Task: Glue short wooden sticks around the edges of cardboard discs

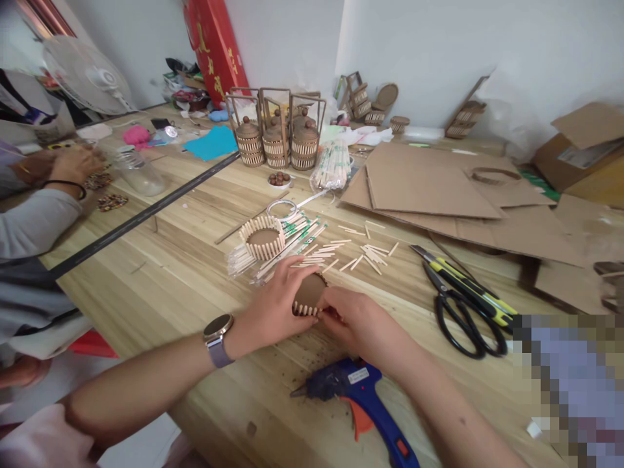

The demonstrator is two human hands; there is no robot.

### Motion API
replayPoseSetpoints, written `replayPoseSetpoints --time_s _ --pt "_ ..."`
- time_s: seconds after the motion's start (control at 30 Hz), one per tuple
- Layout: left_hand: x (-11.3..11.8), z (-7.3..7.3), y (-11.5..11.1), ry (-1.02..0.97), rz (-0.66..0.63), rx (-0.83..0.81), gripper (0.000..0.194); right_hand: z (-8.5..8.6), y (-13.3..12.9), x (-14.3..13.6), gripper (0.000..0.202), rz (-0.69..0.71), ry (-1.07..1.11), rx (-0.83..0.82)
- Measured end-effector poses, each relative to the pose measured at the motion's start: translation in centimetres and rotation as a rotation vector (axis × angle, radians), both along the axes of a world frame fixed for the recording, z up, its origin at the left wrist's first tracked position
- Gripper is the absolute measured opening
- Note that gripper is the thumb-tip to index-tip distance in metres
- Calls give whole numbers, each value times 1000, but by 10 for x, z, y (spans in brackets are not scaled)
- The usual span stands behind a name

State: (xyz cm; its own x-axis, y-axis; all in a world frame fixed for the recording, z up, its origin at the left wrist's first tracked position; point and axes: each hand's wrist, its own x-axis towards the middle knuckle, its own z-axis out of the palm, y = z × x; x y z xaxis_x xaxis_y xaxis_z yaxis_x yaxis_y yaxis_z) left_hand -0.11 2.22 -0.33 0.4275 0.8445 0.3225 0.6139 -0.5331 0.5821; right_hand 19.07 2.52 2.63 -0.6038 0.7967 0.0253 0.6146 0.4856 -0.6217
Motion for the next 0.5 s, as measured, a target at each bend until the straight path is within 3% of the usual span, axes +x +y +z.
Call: replayPoseSetpoints --time_s 0.5 --pt "-1 1 1 -7 -18 -26 80 -4 0 0 13 -47 -41 1"
